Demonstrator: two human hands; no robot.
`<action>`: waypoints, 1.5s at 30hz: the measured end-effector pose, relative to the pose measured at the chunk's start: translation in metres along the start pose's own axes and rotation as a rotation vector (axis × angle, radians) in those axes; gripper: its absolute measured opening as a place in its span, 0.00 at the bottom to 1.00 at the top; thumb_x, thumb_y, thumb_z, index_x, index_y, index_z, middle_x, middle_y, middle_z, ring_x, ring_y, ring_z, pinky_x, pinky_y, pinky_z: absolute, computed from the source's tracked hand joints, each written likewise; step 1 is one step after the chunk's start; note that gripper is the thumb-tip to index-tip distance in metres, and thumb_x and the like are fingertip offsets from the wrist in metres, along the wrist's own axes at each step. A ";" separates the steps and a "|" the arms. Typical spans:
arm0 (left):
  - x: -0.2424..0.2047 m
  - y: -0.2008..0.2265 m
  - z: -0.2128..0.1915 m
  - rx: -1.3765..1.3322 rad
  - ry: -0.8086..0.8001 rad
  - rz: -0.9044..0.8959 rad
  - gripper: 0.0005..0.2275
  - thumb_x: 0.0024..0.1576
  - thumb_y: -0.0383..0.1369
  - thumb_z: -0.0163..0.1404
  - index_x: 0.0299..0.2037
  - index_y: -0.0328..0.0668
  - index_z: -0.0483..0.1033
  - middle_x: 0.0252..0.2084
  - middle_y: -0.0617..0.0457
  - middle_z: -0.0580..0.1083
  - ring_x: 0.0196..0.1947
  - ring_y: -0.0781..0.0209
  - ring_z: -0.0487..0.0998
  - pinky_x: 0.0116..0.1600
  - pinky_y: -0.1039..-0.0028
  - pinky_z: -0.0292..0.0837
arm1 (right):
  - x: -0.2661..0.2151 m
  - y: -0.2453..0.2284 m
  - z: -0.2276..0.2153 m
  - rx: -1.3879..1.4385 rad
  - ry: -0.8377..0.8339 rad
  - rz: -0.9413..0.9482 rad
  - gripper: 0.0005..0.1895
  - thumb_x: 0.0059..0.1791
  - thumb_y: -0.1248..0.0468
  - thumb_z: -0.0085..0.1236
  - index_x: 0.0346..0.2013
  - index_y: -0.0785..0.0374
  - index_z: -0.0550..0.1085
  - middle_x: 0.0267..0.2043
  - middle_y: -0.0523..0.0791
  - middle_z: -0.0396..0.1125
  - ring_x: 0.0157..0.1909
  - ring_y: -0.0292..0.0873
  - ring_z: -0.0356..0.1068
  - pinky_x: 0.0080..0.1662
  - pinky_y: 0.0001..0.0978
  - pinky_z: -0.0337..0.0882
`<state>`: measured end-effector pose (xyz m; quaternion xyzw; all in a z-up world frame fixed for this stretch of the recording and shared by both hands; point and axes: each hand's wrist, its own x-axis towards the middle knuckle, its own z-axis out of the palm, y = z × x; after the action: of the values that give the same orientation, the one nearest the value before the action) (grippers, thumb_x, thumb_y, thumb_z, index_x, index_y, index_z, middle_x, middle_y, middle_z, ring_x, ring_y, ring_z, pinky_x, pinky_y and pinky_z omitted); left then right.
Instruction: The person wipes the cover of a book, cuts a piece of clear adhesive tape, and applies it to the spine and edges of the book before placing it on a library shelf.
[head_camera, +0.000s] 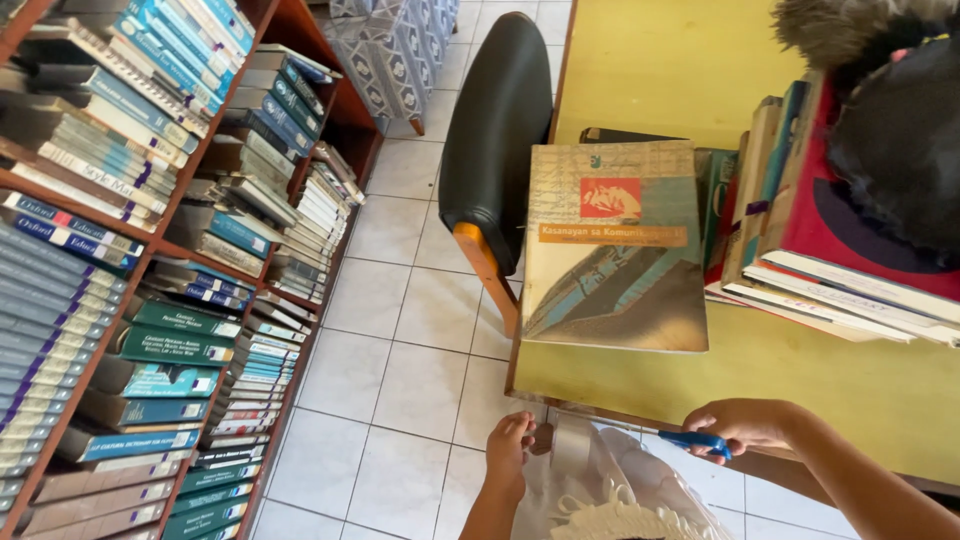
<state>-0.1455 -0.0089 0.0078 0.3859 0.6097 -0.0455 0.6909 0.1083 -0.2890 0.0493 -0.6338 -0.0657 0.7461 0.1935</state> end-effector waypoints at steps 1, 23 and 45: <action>0.003 -0.003 -0.001 0.009 -0.004 0.021 0.10 0.59 0.39 0.53 0.44 0.48 0.84 0.38 0.58 0.79 0.32 0.67 0.71 0.33 0.79 0.56 | 0.000 -0.009 -0.001 0.005 -0.001 0.036 0.13 0.55 0.74 0.49 0.47 0.65 0.81 0.39 0.45 0.74 0.34 0.37 0.69 0.29 0.16 0.59; -0.007 0.005 -0.004 0.056 0.015 0.007 0.08 0.61 0.38 0.52 0.38 0.48 0.85 0.34 0.60 0.77 0.31 0.67 0.69 0.32 0.78 0.54 | 0.031 -0.075 0.025 -0.194 0.107 -0.081 0.08 0.53 0.66 0.60 0.42 0.64 0.85 0.40 0.46 0.79 0.29 0.36 0.75 0.33 0.18 0.75; -0.072 0.132 0.077 -0.620 -0.219 0.301 0.41 0.50 0.26 0.55 0.73 0.67 0.47 0.71 0.33 0.56 0.55 0.49 0.71 0.66 0.51 0.68 | -0.032 0.152 0.004 -0.366 1.317 -0.244 0.21 0.49 0.58 0.55 0.55 0.32 0.77 0.62 0.25 0.72 0.59 0.32 0.76 0.53 0.31 0.77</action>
<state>-0.0311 0.0080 0.1311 0.2364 0.4531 0.2028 0.8353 0.0773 -0.4392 0.0270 -0.9651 -0.1302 0.1559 0.1655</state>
